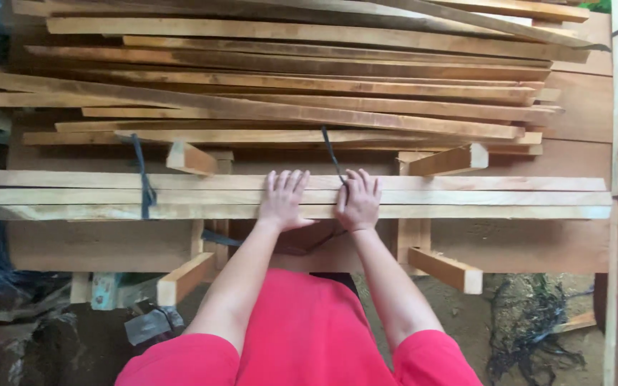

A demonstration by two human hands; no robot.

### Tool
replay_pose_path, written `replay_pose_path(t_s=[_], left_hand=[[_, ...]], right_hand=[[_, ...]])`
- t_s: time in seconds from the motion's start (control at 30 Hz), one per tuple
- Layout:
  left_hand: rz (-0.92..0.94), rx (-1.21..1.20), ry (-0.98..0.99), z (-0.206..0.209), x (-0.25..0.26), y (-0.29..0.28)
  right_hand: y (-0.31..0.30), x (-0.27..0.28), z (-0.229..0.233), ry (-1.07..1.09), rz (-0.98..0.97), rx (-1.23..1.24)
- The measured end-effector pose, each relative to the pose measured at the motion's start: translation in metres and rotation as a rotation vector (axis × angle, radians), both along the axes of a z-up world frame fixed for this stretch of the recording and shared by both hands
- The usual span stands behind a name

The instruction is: Bundling wooden slats together using black rubber straps and arranging them on a workbench.

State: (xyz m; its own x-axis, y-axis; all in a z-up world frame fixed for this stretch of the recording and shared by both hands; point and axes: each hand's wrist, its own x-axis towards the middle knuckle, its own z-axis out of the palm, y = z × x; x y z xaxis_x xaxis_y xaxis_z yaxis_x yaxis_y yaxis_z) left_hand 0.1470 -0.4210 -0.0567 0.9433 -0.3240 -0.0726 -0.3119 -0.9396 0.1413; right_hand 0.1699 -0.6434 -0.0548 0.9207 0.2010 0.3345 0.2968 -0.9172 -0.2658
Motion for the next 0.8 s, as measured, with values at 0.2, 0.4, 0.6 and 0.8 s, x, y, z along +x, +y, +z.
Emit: replay_pose_path(t_s=[0.2,0.4,0.6,0.8], left_hand=[[0.005,0.081,-0.024,0.0,0.0,-0.003],[0.025,0.062,-0.081,0.005,-0.001,-0.005],[0.021,0.051,-0.126,0.002,-0.004,-0.005],[0.033,0.049,-0.15,-0.01,-0.002,-0.003]], right_hand=[[0.0,0.001,0.006,0.031,-0.001,0.054],[-0.004,0.002,0.003,0.032,0.005,0.055],[-0.005,0.0,0.001,0.045,0.004,0.07],[-0.001,0.004,0.007,0.012,-0.021,0.051]])
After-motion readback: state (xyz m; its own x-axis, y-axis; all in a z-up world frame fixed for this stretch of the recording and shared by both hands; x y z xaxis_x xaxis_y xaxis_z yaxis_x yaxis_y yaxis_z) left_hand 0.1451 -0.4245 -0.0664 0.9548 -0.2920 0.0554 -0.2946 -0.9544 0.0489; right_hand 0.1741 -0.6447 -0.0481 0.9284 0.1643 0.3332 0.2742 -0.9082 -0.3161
